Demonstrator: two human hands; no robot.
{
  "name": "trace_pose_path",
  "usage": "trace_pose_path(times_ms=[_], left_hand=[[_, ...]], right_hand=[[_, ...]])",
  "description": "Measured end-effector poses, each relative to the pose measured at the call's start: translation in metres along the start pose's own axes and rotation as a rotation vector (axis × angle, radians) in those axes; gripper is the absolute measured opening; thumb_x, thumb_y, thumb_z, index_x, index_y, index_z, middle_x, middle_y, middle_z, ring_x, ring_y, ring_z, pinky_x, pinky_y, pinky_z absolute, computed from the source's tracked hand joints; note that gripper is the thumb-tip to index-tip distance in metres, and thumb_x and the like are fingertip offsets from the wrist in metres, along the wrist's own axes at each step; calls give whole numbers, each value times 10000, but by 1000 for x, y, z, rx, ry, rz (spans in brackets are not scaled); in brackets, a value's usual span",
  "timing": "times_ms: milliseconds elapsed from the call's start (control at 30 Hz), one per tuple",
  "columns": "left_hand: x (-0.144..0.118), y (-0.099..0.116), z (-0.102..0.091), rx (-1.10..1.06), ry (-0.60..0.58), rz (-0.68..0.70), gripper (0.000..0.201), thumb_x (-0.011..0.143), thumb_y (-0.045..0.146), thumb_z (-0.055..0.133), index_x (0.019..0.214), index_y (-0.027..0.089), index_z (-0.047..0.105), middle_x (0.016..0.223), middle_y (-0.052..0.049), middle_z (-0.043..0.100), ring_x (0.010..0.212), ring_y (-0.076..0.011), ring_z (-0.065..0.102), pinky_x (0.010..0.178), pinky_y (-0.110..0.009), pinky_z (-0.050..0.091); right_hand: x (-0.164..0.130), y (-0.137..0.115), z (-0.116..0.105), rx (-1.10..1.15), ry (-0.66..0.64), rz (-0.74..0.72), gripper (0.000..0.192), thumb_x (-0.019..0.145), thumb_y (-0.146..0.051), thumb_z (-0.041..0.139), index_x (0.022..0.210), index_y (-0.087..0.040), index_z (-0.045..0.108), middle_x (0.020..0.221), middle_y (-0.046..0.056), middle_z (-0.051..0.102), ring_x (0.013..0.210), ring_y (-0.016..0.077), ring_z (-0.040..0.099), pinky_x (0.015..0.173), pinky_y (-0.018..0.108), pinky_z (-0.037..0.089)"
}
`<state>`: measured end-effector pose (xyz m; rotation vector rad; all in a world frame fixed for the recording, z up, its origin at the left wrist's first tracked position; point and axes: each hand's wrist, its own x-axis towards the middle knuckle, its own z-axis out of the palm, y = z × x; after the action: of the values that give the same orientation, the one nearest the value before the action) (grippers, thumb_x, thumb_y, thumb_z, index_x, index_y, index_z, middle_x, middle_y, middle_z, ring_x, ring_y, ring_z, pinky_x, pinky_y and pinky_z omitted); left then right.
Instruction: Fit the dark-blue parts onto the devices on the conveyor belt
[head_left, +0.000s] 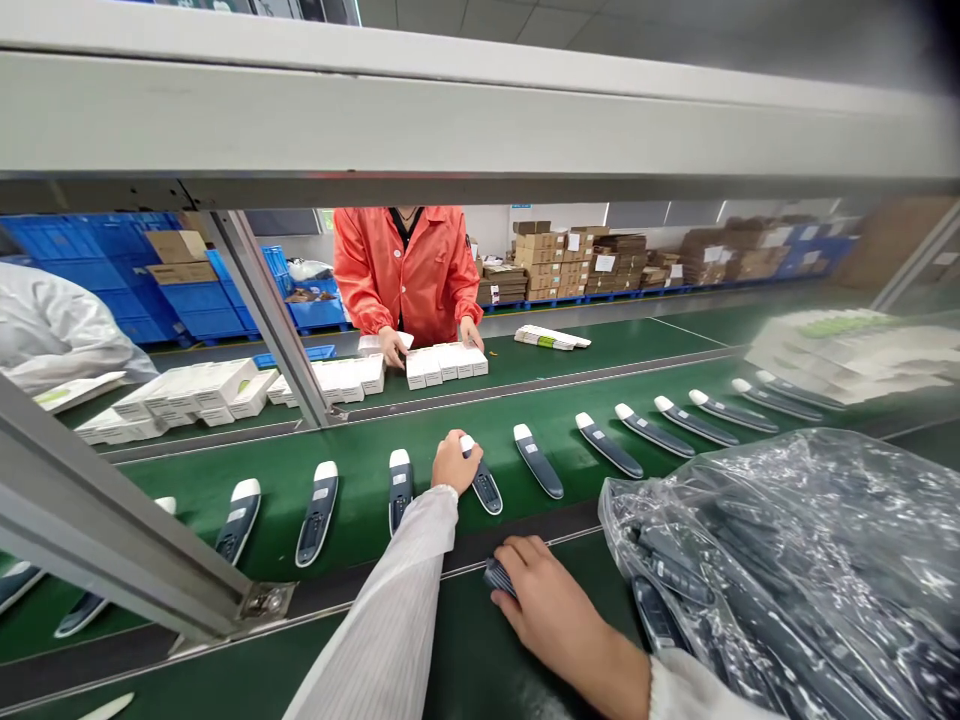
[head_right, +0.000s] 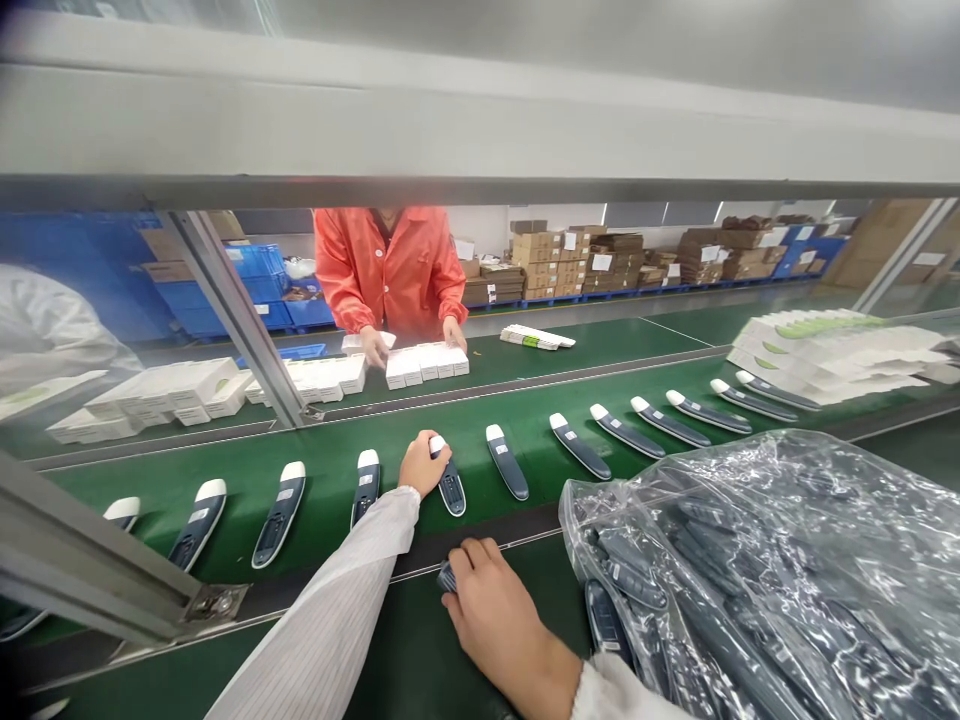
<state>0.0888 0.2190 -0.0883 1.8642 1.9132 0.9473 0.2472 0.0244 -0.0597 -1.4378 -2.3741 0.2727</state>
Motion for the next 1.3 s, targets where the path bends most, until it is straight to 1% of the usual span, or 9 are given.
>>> trace_pose_path(times_ms=[100,200,367,500,767,933,1100,1167,1300], left_hand=[[1,5,7,-13,-8,-6,158,857,334,547,982,239,524,953,-67,650,964,-241,610,770,-324,448],[2,10,15,-29,-5,-5,153,856,336,542,978,246,518,954,-68,642,962,-243,604,753,-322,443],[3,21,25,-26,7,4,161,851,336,538,983,247,510,959,-74,637,1007,-257,594,801,-339,442],[3,28,31,-29,16,11,166,857,341,533,992,249,505,977,-79,637,1037,-258,593,825,-343,448],[4,54,43,50,-25,28,172,870,335,518,1009,233,520,1013,-97,652,1062,-259,586,839,-346,458],[1,74,8,268,44,248,354,922,411,451,1188,191,528,1279,-130,596,1199,-307,499,946,-426,441],[5,40,-47,350,114,266,494,926,482,414,1295,166,507,1353,-144,559,1248,-347,464,991,-482,427],[4,20,-51,338,59,183,488,914,481,427,1275,168,527,1323,-145,579,1234,-352,478,974,-479,441],[2,-4,-29,164,-55,73,331,907,399,456,1155,222,586,1189,-85,658,1151,-286,557,965,-398,444]], right_hand=[[-19,-2,6,-132,5,-40,291,863,-114,566,1123,-204,658,1079,104,687,970,300,638,845,433,535],[-26,5,-1,-39,-4,-27,312,861,-139,588,1136,-272,649,1046,50,690,931,260,649,815,385,536],[28,32,-22,12,125,156,272,938,-206,535,1191,-231,629,1099,71,676,988,232,643,889,340,515],[69,50,-18,-111,94,224,270,977,-233,486,1182,-170,651,1075,118,688,1012,258,644,882,351,514],[80,61,-12,-118,10,212,333,977,-183,469,1273,-109,601,1237,189,656,1114,256,643,904,340,517],[40,80,-67,-50,-21,185,361,975,-266,511,1317,-192,596,1377,142,586,1215,245,593,1003,338,467],[-45,100,-112,-45,-310,-115,400,928,-139,541,1299,-269,618,1376,50,600,1222,268,563,999,396,468],[-64,104,-112,-91,-384,-175,439,894,-111,599,1302,-272,611,1387,48,585,1245,288,522,1007,430,452],[-72,111,-103,-91,-382,-138,338,903,-141,620,1215,-268,656,1183,47,662,1175,270,536,981,429,445]])
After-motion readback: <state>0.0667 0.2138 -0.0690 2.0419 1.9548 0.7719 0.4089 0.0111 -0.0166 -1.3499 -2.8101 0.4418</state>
